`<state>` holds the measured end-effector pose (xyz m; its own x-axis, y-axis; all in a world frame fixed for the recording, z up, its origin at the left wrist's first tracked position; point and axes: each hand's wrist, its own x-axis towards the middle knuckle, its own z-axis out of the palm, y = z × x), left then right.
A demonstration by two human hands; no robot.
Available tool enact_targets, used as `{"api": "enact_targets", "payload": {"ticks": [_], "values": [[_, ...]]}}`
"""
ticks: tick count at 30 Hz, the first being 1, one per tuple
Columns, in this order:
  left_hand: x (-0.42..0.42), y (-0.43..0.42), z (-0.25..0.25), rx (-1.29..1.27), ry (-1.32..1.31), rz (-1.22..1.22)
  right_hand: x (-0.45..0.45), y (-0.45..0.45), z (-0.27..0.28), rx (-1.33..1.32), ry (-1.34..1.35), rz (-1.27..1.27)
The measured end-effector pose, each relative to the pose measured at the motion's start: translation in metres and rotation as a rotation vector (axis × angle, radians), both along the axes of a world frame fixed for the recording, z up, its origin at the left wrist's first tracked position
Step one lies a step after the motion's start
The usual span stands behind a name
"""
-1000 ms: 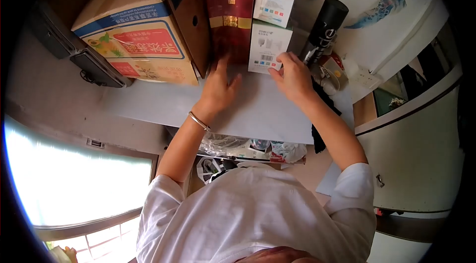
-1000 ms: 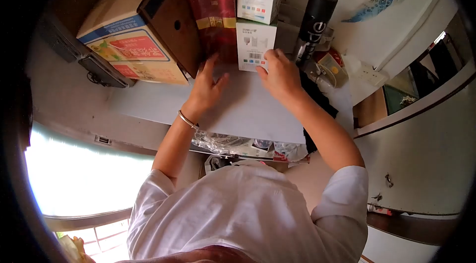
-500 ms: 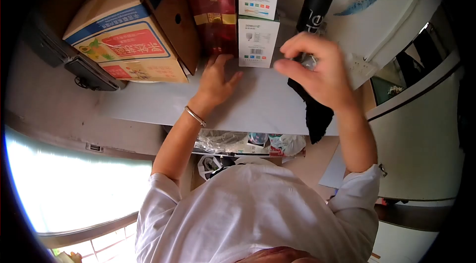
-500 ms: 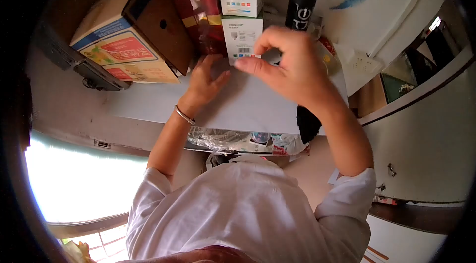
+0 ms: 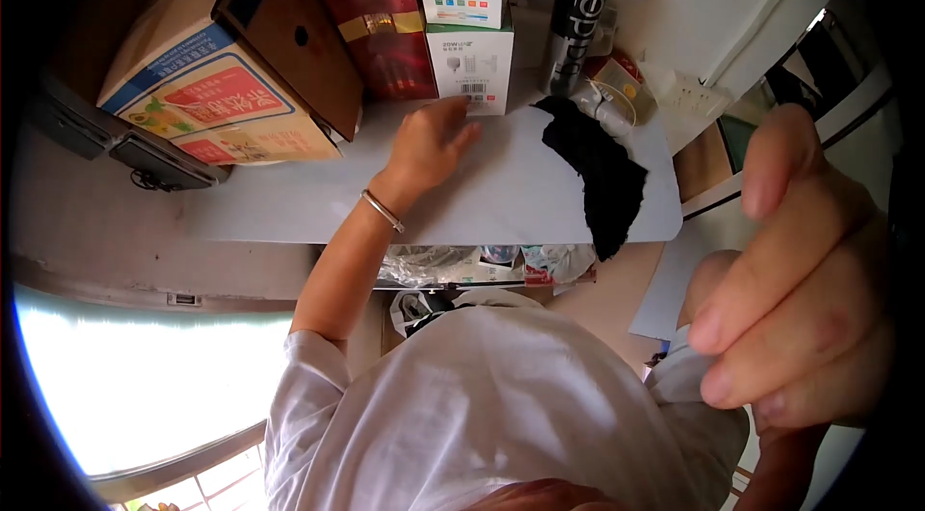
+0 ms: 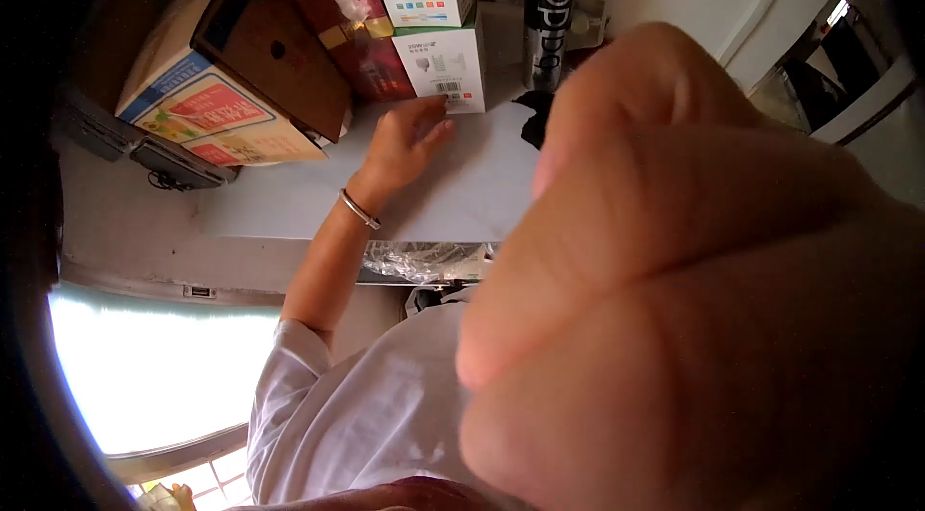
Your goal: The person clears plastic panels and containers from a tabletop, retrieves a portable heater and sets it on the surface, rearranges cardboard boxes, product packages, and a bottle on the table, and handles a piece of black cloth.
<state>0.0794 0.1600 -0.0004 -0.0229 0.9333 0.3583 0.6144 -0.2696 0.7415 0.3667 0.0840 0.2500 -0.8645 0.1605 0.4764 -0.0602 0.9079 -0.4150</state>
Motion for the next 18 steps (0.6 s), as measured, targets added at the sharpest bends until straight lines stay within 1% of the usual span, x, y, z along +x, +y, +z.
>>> {"api": "enact_targets", "payload": {"ticks": [3,7,10,12,13,15,18], "values": [[0.000,-0.001,0.000,0.002,0.077,0.009,0.009,0.007,-0.005,-0.025,0.016,0.073],[0.006,-0.005,-0.002,0.058,0.133,0.032,0.002,0.009,-0.026,-0.064,0.219,0.101],[0.018,-0.013,0.015,0.162,0.226,-0.028,0.005,0.006,-0.025,-0.047,0.212,0.060],[0.025,-0.012,0.020,0.247,0.272,-0.097,0.004,0.006,-0.029,-0.040,0.248,0.060],[0.028,-0.010,0.020,0.275,0.297,-0.137,0.000,0.009,-0.036,-0.046,0.308,0.091],[0.034,-0.004,0.020,0.334,0.347,-0.225,-0.003,0.011,-0.038,-0.018,0.314,0.101],[0.038,0.002,0.018,0.284,0.370,-0.229,-0.004,0.010,-0.018,0.075,0.143,0.045]]}}
